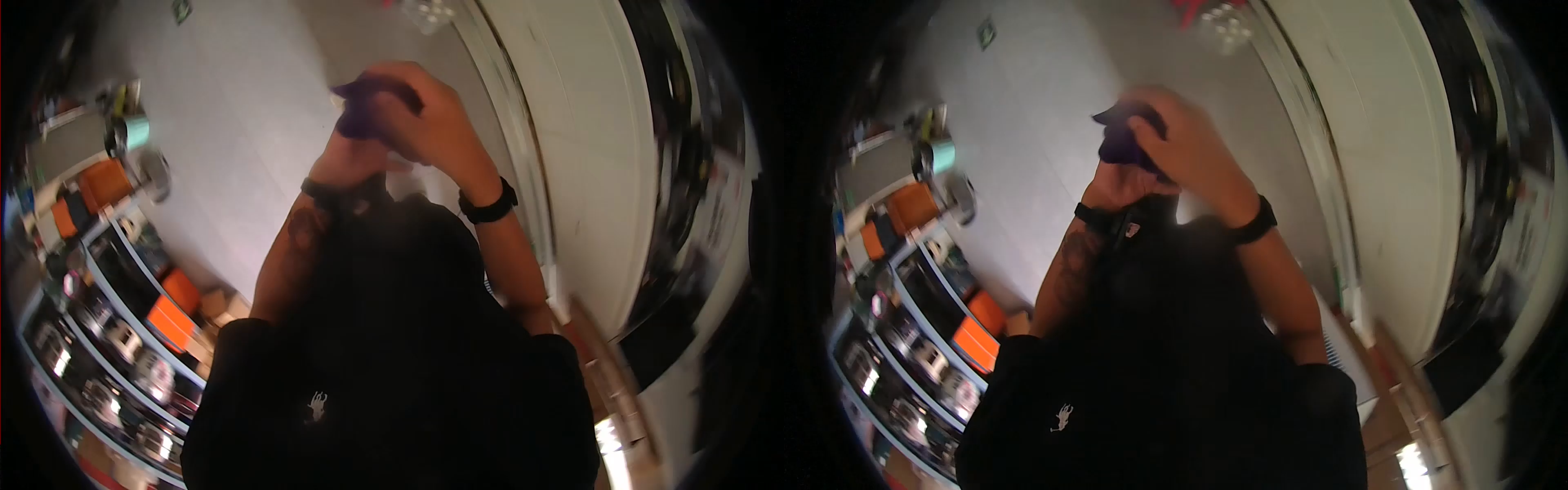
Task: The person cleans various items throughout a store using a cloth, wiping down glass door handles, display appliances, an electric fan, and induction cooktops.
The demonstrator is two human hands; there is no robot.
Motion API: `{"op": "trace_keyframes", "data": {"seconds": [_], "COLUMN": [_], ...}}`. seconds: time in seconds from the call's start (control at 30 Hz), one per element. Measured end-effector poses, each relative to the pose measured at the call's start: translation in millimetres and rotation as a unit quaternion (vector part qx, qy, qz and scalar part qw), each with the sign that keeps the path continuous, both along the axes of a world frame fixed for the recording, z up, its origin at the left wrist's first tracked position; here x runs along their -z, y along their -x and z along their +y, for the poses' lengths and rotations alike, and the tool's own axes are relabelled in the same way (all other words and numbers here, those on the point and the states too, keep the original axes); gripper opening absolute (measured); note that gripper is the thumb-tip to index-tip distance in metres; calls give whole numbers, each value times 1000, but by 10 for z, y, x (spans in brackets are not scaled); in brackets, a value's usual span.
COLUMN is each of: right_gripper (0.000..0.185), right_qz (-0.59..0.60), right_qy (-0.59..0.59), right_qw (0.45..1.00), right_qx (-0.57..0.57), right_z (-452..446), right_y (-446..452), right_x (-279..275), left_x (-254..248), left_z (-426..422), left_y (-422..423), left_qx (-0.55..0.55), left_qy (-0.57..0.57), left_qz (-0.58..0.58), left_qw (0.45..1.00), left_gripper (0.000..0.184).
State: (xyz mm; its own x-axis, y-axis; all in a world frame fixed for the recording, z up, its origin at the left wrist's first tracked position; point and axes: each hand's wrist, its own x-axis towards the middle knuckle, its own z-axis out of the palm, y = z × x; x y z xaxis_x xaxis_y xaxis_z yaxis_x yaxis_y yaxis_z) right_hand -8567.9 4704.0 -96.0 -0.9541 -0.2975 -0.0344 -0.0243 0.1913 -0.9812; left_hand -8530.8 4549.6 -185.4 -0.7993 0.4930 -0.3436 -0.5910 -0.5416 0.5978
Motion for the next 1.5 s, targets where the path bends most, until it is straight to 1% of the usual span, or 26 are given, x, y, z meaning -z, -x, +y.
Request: {"op": "trace_keyframes", "data": {"seconds": [0.1, 0.17, 0.23, 0.33, 0.37, 0.47, 0.5, 0.53, 0.6, 0.67, 0.73, 0.77, 0.83, 0.87, 0.9, 0.93, 1.0, 1.03, 1.07, 1.13, 1.23, 1.3, 1.37, 1.4, 1.47, 1.5], "right_gripper": [41, 50, 60, 67, 63, 55, 45, 44, 44, 42, 44, 41, 40, 39, 39, 39, 41, 41, 40, 37, 26, 22, 21, 22, 25, 29], "right_qz": [-6, -8, -49, -118, -60, -100, -133, -149, -205, -217, -201, -221, -236, -233, -204, -218, -255, -264, -257, -253, -263, -273, -294, -273, -223, -146], "right_qy": [-94, -97, -69, 28, 31, 36, 135, 197, 311, 358, 390, 386, 402, 411, 382, 395, 414, 424, 399, 345, 336, 355, 399, 404, 429, 329], "right_qw": [995, 995, 996, 989, 996, 993, 972, 954, 902, 883, 878, 878, 869, 868, 891, 884, 867, 860, 876, 902, 901, 891, 864, 870, 874, 931], "right_qx": [-21, -34, -32, -81, -62, 51, 142, 168, 218, 210, 191, 176, 165, 153, 139, 125, 111, 103, 87, 64, 77, 78, 89, 78, 51, 60], "right_z": [-458, -732, -905, -1349, -1561, -1795, -1919, -1999, -2205, -2467, -2782, -2935, -3219, -3386, -3527, -3631, -3846, -3953, -4060, -4258, -4696, -5030, -5327, -5419, -5641, -5768], "right_y": [747, 1397, 1842, 2556, 2781, 3629, 3952, 4336, 5011, 5750, 6478, 6815, 7358, 7711, 8026, 8390, 9015, 9320, 9673, 10319, 11185, 11843, 12364, 12627, 13304, 13575], "right_x": [127, 189, 186, 87, 21, 246, 379, 495, 548, 518, 379, 259, 105, 16, 42, 60, 76, 125, 178, 285, 358, 202, 8, -25, 0, 55], "left_x": [58, -41, -42, -227, -444, -540, -481, -336, 13, -9, -238, -340, 23, 29, 22, 36, -10, 38, 86, -53, 28, -342, -445, -324, -122, -115], "left_z": [-580, -975, -1271, -1581, -1635, -1880, -1982, -2117, -2513, -2864, -3221, -3369, -3675, -3841, -4006, -4174, -4449, -4620, -4791, -5053, -5433, -5740, -5984, -6079, -6319, -6396], "left_y": [667, 1250, 1757, 2607, 2913, 3793, 4138, 4527, 5217, 5832, 6517, 6688, 6912, 7143, 7380, 7614, 8225, 8593, 8962, 9820, 11008, 11841, 12511, 12814, 13401, 13676], "left_qx": [-100, -145, -135, -137, -124, -114, -129, -146, -113, -67, 11, 39, 45, 28, 4, -26, -76, -78, -77, -100, -191, -206, -231, -250, -272, -267], "left_qy": [47, -168, 61, 138, 119, 58, 59, 64, 159, 127, 35, -20, 7, 45, 91, 138, -25, -68, -112, -367, -221, -110, -48, -46, 30, 99], "left_qz": [22, -100, 2, 61, 46, -9, -9, -9, 102, 55, -100, -192, -88, 0, 87, 165, -10, 12, 33, -48, -27, 62, 74, 47, 75, 127], "left_qw": [994, 970, 989, 979, 984, 992, 990, 987, 975, 988, 994, 980, 995, 999, 992, 976, 997, 995, 990, 923, 956, 971, 969, 966, 959, 950], "left_gripper": [42, 36, 35, 31, 31, 32, 32, 32, 35, 36, 37, 38, 38, 39, 40, 40, 43, 40, 38, 38, 45, 44, 43, 41, 38, 39]}}
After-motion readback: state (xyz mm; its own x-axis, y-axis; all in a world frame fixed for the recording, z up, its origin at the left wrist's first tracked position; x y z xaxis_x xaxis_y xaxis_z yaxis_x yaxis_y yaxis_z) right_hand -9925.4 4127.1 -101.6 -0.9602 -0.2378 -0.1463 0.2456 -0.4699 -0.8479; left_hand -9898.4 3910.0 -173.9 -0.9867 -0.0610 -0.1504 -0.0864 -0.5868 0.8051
